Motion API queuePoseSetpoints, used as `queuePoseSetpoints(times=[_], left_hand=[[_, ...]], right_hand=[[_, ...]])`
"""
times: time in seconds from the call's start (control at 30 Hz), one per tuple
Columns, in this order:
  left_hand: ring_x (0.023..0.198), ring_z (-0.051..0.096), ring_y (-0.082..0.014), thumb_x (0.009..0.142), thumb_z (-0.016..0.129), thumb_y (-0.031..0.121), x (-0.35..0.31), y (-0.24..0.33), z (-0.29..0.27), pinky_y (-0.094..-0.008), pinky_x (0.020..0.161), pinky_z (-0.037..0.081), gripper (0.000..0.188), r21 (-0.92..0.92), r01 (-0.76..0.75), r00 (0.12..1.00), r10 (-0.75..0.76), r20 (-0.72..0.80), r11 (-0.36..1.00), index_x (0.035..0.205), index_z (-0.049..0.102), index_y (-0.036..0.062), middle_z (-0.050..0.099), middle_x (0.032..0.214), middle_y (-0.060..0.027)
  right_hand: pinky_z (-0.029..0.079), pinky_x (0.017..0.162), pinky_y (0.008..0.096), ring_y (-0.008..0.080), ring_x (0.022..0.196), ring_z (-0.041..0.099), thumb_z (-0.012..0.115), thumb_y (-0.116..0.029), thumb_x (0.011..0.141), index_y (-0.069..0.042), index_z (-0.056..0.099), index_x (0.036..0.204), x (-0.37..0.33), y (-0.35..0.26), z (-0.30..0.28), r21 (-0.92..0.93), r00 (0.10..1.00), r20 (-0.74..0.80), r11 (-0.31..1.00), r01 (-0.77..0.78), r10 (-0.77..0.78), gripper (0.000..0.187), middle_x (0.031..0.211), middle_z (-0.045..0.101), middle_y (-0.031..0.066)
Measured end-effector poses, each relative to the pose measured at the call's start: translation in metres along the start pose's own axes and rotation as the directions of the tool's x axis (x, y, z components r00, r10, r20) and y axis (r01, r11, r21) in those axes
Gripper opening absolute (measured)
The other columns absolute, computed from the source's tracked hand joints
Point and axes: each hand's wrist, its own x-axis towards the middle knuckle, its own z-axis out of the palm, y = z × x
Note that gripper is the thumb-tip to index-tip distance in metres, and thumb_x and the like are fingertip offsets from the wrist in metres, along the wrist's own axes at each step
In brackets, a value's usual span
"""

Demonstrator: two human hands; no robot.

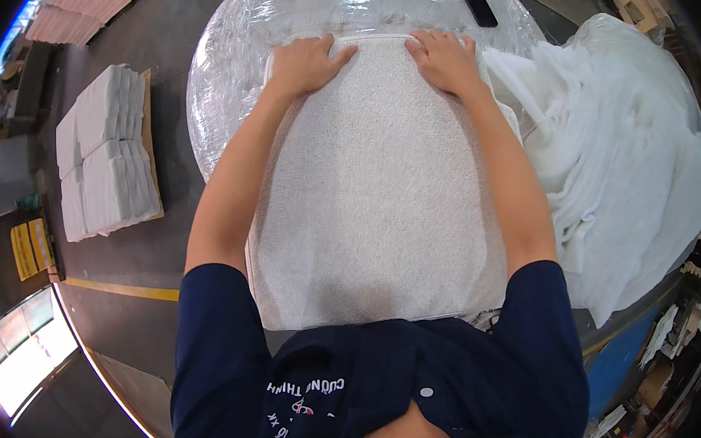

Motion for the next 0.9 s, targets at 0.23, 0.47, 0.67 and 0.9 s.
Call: queuePoseSetpoints(times=[0.23,0.47,0.67,0.9], left_hand=[[0.114,0.064,-0.0320,0.092,0.032,0.076,0.027,-0.057,0.002,-0.0477,0.095,0.051,0.084,-0.293,0.046,0.997,-0.023,0.080,0.955,0.132,0.062,0.0089,0.067,0.121,-0.0203],[0.132,0.047,-0.0274,0.102,0.047,0.043,-0.086,-0.165,0.114,-0.0400,0.111,0.034,0.057,-0.835,0.025,0.986,-0.152,-0.070,0.550,0.142,0.050,0.0034,0.052,0.142,-0.0161],[0.129,0.050,-0.0334,0.104,0.037,0.051,-0.223,-0.085,0.112,-0.0428,0.108,0.039,0.066,-0.755,0.171,0.873,-0.452,-0.181,0.633,0.148,0.035,0.0011,0.049,0.141,-0.0216],[0.135,0.044,-0.0342,0.100,0.041,0.058,-0.236,-0.064,0.092,-0.0399,0.110,0.037,0.083,-0.919,0.270,0.916,-0.371,0.153,0.287,0.151,0.027,-0.0061,0.039,0.149,-0.0273]], right_hand=[[0.042,0.105,0.0447,0.0347,0.110,0.065,0.032,-0.064,0.100,-0.009,0.067,0.125,0.036,0.025,-0.020,0.134,0.948,0.295,0.978,-0.162,0.116,0.069,0.115,0.070,0.0167],[0.038,0.108,0.0369,0.0254,0.131,0.050,0.036,-0.060,0.102,0.002,0.048,0.142,-0.053,0.126,0.011,0.827,0.952,0.178,0.486,-0.282,0.248,0.075,0.143,0.053,0.0133],[0.038,0.110,0.0395,0.0327,0.133,0.049,0.040,-0.056,0.102,-0.002,0.046,0.144,-0.213,0.078,-0.013,0.500,0.945,-0.099,0.837,-0.223,0.311,0.069,0.145,0.050,0.0203],[0.040,0.106,0.0385,0.0345,0.127,0.053,0.043,-0.062,0.098,0.002,0.043,0.144,-0.228,0.086,-0.011,0.651,0.850,0.324,0.554,-0.519,0.415,0.078,0.135,0.055,0.0260]])
